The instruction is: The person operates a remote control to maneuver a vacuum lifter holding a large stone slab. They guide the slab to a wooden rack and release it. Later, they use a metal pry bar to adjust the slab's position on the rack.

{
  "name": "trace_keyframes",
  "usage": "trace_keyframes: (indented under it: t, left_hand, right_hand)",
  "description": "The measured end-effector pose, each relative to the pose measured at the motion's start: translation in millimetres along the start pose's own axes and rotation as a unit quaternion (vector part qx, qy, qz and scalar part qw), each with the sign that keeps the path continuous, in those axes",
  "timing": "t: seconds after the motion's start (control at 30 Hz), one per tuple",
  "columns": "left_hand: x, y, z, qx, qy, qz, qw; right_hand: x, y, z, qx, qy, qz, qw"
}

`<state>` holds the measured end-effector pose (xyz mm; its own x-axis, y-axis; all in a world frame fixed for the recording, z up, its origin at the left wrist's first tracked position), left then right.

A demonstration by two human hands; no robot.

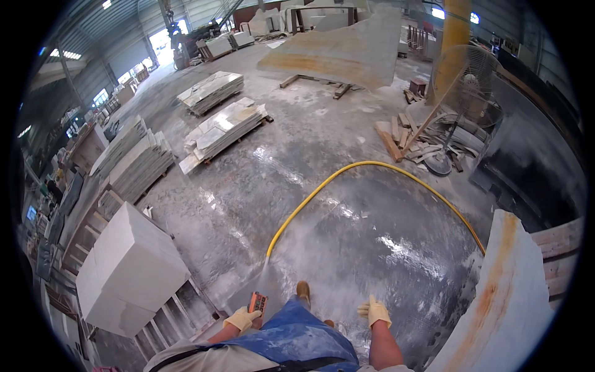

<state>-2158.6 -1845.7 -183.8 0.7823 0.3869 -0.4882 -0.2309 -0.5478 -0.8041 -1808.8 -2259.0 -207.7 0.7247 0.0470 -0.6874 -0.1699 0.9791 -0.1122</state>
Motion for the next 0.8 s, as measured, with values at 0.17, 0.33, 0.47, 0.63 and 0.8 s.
trace_keyframes:
  t: [0.17, 0.33, 0.47, 0.63, 0.8]
  left_hand:
    - [73.4, -16.5, 7.8, 0.028, -0.028, 0.069, 0.997]
    - [179.9, -110.5, -42.1, -0.084, -0.120, 0.106, 0.983]
    - [295.8, -138.2, -26.0, -0.022, 0.032, 0.031, 0.999]
    - [425.7, -224.7, -76.1, 0.046, 0.137, -0.014, 0.989]
    - [503.1, -308.5, -166.6, -0.010, 0.295, -0.085, 0.952]
  right_hand:
    - [54.2, 20.0, 32.7, 0.006, 0.030, -0.007, 1.000]
    - [110.4, 14.3, 64.2, 0.019, 0.076, -0.062, 0.995]
    - [134.7, 21.2, 81.4, 0.040, 0.121, -0.109, 0.986]
    - [182.0, 42.0, 114.5, 0.118, 0.122, -0.121, 0.978]
    - [245.1, 72.7, 197.9, 0.124, 0.099, -0.138, 0.978]
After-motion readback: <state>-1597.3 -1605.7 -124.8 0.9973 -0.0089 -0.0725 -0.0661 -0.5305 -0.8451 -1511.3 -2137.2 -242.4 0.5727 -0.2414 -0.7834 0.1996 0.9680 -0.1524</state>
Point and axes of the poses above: each hand's wrist, its own x-axis towards the middle knuckle, its own y-axis out of the palm, z = x × y, the point moved 1 cm from there along x, towards the middle knuckle, and after that the axes turned 9 degrees about -z, right-handed, at the moved point
